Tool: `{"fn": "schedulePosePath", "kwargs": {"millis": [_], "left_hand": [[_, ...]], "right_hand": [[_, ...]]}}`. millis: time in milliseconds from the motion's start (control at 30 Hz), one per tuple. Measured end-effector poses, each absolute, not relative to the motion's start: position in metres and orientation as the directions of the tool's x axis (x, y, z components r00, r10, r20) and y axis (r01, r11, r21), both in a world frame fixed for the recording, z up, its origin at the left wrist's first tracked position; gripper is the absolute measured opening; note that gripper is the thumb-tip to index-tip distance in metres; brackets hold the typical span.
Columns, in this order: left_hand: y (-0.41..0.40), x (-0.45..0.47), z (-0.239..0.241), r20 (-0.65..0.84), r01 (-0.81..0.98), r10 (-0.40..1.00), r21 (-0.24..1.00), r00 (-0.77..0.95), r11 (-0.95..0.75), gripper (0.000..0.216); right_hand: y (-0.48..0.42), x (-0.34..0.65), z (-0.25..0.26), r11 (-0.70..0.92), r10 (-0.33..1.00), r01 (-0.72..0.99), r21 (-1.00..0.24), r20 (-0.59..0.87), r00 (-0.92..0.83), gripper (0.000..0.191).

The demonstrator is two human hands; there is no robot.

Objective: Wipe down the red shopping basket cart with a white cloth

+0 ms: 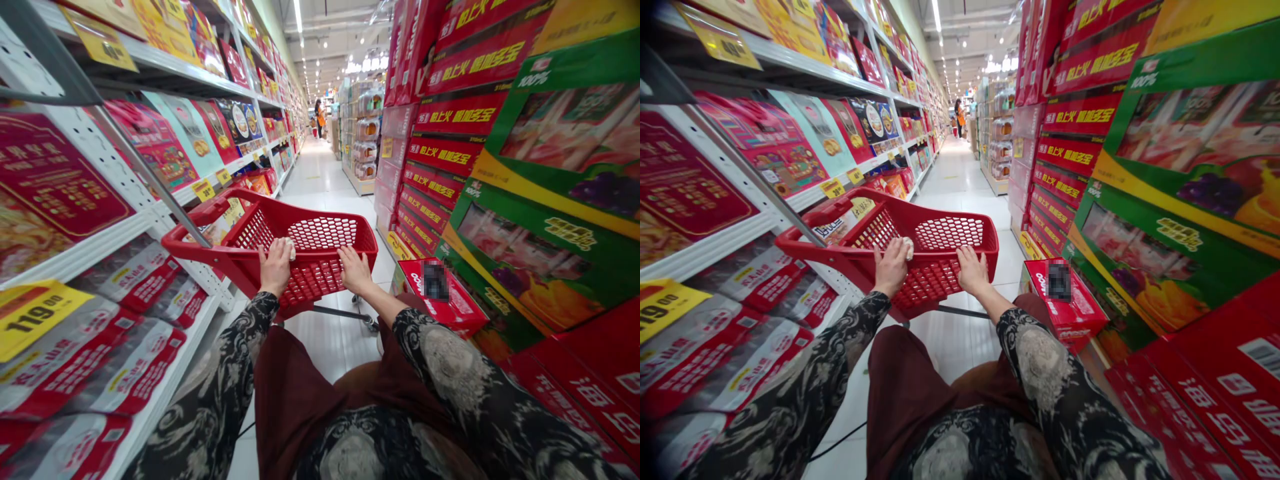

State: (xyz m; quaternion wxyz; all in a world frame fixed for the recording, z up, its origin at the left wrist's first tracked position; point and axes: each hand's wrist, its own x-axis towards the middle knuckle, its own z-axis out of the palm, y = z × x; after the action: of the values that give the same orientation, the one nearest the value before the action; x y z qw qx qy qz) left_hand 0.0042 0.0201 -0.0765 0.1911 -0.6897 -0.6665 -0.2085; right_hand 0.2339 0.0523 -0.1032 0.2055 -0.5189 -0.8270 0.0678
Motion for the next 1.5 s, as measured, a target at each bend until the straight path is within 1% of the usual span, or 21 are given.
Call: {"fn": "schedulePosePath", "kwargs": {"millis": [133, 233, 333, 433, 567, 633, 767, 867, 933, 1067, 1167, 1300, 1433, 1500], "left_hand": [[0.031, 0.042, -0.088, 0.512, 0.991, 0.850, -0.008, 0.120, -0.135, 0.050], [0.031, 0.053, -0.089, 0.500, 0.984, 0.852, -0.006, 0.156, -0.176, 0.050], [0.024, 0.036, -0.081, 0.505, 0.989, 0.854, 0.006, 0.127, -0.151, 0.050], [0.015, 0.010, -0.073, 0.545, 0.997, 0.837, 0.031, 0.041, -0.070, 0.049], [0.014, 0.004, -0.075, 0.544, 0.997, 0.838, 0.036, 0.042, -0.073, 0.047], [0.021, 0.019, -0.081, 0.535, 0.994, 0.842, 0.039, 0.068, -0.105, 0.047], [0.038, 0.064, -0.095, 0.508, 0.973, 0.843, 0.041, 0.177, -0.229, 0.048], [0.049, 0.091, -0.102, 0.499, 0.950, 0.832, 0.054, 0.242, -0.309, 0.047], [0.054, 0.101, -0.106, 0.507, 0.939, 0.823, 0.071, 0.256, -0.336, 0.047], [0.058, 0.108, -0.111, 0.535, 0.933, 0.816, 0.127, 0.221, -0.336, 0.048], [0.057, 0.110, -0.110, 0.523, 0.930, 0.826, 0.152, 0.211, -0.334, 0.051], [0.049, 0.110, -0.106, 0.476, 0.944, 0.857, 0.147, 0.195, -0.296, 0.053], [0.039, 0.107, -0.098, 0.430, 0.949, 0.879, 0.130, 0.208, -0.289, 0.059], [0.033, 0.100, -0.093, 0.419, 0.954, 0.883, 0.110, 0.210, -0.280, 0.062]], "right_hand": [[0.049, 0.235, -0.098, 0.453, 0.887, 0.832, -0.320, 0.257, -0.384, 0.064], [0.048, 0.238, -0.095, 0.466, 0.881, 0.828, -0.313, 0.254, -0.400, 0.065], [0.050, 0.240, -0.097, 0.481, 0.872, 0.821, -0.307, 0.260, -0.414, 0.065], [0.052, 0.238, -0.103, 0.482, 0.870, 0.815, -0.320, 0.286, -0.402, 0.065], [0.053, 0.236, -0.109, 0.473, 0.869, 0.812, -0.341, 0.332, -0.367, 0.066], [0.052, 0.235, -0.109, 0.474, 0.868, 0.810, -0.345, 0.338, -0.364, 0.066], [0.053, 0.238, -0.109, 0.481, 0.865, 0.802, -0.354, 0.340, -0.369, 0.066], [0.056, 0.243, -0.113, 0.460, 0.869, 0.805, -0.375, 0.376, -0.322, 0.066], [0.058, 0.246, -0.115, 0.452, 0.865, 0.802, -0.389, 0.410, -0.289, 0.066], [0.058, 0.243, -0.113, 0.522, 0.817, 0.750, -0.407, 0.491, -0.302, 0.064], [0.057, 0.236, -0.106, 0.587, 0.779, 0.684, -0.433, 0.532, -0.332, 0.062], [0.055, 0.231, -0.099, 0.593, 0.788, 0.654, -0.470, 0.508, -0.348, 0.061], [0.049, 0.231, -0.095, 0.615, 0.776, 0.657, -0.437, 0.485, -0.404, 0.059], [0.045, 0.228, -0.092, 0.599, 0.787, 0.680, -0.422, 0.465, -0.405, 0.061]]}}
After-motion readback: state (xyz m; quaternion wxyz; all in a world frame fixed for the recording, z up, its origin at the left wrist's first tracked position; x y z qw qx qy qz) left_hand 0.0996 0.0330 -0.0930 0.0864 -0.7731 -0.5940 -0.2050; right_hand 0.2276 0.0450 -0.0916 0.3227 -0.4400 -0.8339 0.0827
